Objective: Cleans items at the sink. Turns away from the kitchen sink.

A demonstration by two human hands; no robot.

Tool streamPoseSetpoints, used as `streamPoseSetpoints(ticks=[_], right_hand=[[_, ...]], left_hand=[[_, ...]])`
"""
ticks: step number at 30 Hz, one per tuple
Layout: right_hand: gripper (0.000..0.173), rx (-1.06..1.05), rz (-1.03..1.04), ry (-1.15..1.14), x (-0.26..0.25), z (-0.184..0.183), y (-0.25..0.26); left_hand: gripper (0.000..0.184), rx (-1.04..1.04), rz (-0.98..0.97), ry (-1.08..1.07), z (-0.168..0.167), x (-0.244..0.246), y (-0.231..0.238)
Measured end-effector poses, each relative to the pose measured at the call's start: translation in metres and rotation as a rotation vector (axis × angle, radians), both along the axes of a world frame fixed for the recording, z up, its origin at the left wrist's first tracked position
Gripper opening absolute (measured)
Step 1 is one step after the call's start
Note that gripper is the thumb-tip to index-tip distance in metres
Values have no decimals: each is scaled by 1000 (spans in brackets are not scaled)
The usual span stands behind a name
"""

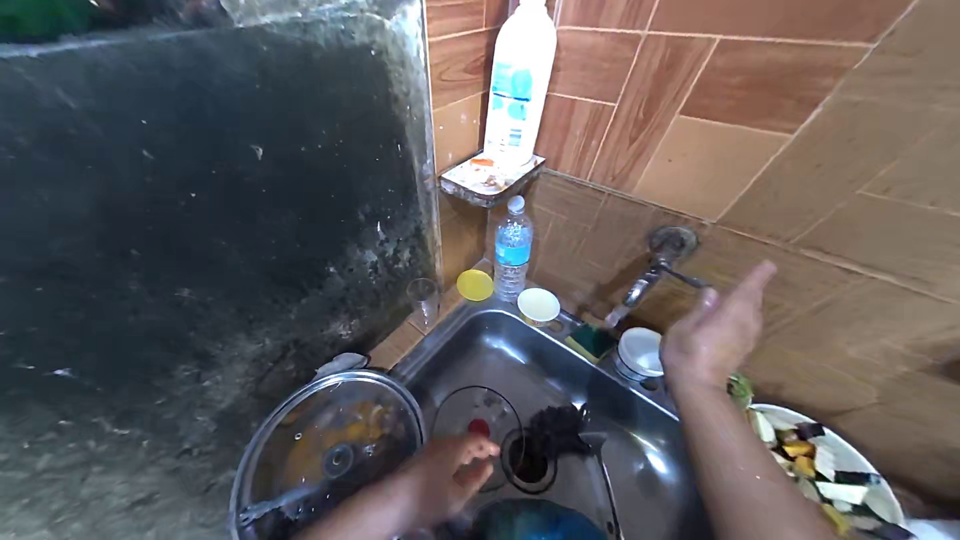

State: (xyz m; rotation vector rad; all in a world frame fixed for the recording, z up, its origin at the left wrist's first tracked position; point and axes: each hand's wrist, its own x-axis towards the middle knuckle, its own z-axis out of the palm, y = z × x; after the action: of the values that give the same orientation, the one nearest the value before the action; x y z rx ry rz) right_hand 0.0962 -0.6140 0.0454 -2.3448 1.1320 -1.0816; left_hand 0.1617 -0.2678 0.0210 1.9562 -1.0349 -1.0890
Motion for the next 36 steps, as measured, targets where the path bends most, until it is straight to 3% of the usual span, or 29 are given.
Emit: streamPoseSetpoints(ticks=[2,5,6,7,10,11,12,14,16,17,18,19,21,24,27,32,36], right_hand=[[51,461,-83,-233,0,-42,13],[29,1452,-100,-322,23,-115,26],[29,1664,-101,-367,29,-130,27],[28,1747,-101,-449,35,-137,27],[32,1702,142,-689,41,-148,24],[33,1700,210,-649,40,-159,25],[30,1697,242,-477,35,-172,29],[29,1598,276,149,21,-204,50],[40,1298,381,805,15,-225,83],[45,1186,454,988,13,-240,97],[46,1136,487,1053,11,-258,109],[46,1176,442,978,7,-276,116],[44,1345,230,666,5,-288,115],[39,1525,99,391,10,-249,81],[34,1551,241,234,20,-199,32],[40,1332,269,291,22,-128,12],[30,926,548,586,19,-66,59]], left_hand=[[37,14,184,-33,3,15,-4],[33,-54,357,-20,15,27,-29],[32,-95,366,-9,19,30,-37],[31,-116,360,4,25,32,-44],[29,-103,342,28,35,38,-57],[28,-102,350,34,34,39,-60],[27,-103,363,44,33,39,-63],[26,-111,383,66,29,39,-72],[28,-111,367,69,25,39,-81],[29,-101,344,67,24,39,-84],[30,-94,325,65,23,39,-87],[30,-92,311,68,23,38,-88],[29,-112,305,74,24,39,-89],[26,-129,354,102,20,40,-84],[24,-148,431,140,13,38,-84],[35,-46,448,249,8,30,-108],[65,20,675,655,-19,30,-133]])
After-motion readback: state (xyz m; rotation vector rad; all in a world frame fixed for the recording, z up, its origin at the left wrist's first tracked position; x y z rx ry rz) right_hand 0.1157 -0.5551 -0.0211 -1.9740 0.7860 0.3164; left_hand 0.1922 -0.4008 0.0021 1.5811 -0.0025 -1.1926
